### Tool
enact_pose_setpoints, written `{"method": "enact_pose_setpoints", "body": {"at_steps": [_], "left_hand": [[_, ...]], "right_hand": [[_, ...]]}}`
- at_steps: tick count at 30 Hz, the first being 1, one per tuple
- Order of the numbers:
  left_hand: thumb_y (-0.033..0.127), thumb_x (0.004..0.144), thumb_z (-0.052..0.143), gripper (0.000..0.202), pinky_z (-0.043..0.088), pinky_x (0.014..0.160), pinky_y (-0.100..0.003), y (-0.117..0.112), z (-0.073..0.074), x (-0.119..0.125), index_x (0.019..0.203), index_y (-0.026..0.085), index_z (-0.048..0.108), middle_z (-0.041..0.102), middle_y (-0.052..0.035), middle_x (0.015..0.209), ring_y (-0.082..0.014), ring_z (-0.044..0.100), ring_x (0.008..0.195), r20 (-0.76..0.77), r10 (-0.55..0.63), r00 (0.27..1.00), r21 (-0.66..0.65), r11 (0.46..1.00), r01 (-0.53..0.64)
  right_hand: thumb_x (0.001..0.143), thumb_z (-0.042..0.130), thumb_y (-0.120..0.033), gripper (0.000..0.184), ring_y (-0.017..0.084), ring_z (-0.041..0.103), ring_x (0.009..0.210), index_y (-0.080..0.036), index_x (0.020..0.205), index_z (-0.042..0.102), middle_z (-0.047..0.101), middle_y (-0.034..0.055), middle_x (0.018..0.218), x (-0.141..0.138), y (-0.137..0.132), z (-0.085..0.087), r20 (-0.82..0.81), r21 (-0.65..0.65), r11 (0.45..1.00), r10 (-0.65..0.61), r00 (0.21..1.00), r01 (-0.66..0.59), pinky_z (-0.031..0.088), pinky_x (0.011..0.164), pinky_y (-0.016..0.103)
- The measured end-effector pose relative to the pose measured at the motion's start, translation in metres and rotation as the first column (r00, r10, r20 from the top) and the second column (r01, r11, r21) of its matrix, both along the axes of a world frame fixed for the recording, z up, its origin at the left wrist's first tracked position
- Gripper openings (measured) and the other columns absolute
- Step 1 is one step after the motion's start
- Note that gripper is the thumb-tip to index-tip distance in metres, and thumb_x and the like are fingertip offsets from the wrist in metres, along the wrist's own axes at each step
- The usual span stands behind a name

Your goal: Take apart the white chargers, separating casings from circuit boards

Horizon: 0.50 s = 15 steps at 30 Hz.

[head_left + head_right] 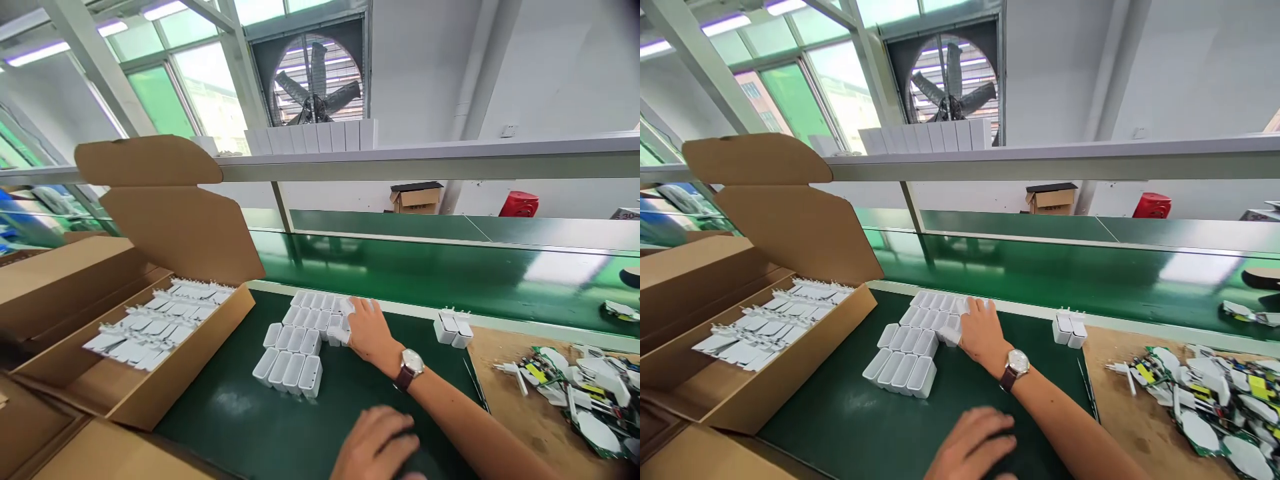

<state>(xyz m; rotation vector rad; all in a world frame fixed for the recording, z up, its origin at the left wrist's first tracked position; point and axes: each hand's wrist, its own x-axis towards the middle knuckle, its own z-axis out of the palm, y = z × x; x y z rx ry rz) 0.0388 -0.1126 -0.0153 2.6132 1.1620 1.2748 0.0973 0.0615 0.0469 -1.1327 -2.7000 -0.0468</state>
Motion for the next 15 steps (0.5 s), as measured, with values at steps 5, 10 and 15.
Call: {"method": "enact_pose_setpoints", "body": {"at_steps": [5,10,15], "left_hand": [[0.04,0.099,0.059,0.029,0.048,0.111,-0.053,0.015,0.068,-0.086,0.125,0.029,0.067,0.064,-0.01,0.138,-0.0326,0.054,0.134,0.087,0.705,0.703,-0.047,0.708,-0.704],[0.059,0.1,0.035,0.067,0.032,0.118,-0.058,0.067,0.096,-0.148,0.15,0.015,0.044,0.043,-0.0188,0.161,-0.0416,0.033,0.149,-0.266,0.868,0.419,-0.441,0.277,-0.854],[0.068,0.096,0.036,0.077,0.045,0.104,-0.046,0.116,0.093,-0.176,0.138,0.007,0.053,0.059,-0.0274,0.143,-0.0435,0.053,0.135,-0.361,0.782,0.509,-0.633,0.196,-0.749]], "right_hand": [[0.101,0.048,-0.048,0.052,0.035,0.038,0.145,-0.008,0.132,0.06,0.046,0.0248,0.151,0.053,0.024,-0.022,-0.565,-0.235,0.969,-0.077,0.822,-0.071,0.034,0.119,0.053],[0.101,0.043,-0.057,0.053,0.032,0.052,0.131,-0.014,0.129,0.058,0.062,0.0174,0.129,0.064,0.026,-0.054,-0.681,-0.436,0.882,-0.192,0.706,-0.18,0.044,0.11,0.051],[0.098,0.051,-0.059,0.052,0.031,0.057,0.122,-0.015,0.123,0.061,0.065,0.0156,0.123,0.061,0.017,-0.052,-0.713,-0.485,0.83,-0.192,0.675,-0.276,0.048,0.105,0.046]]}}
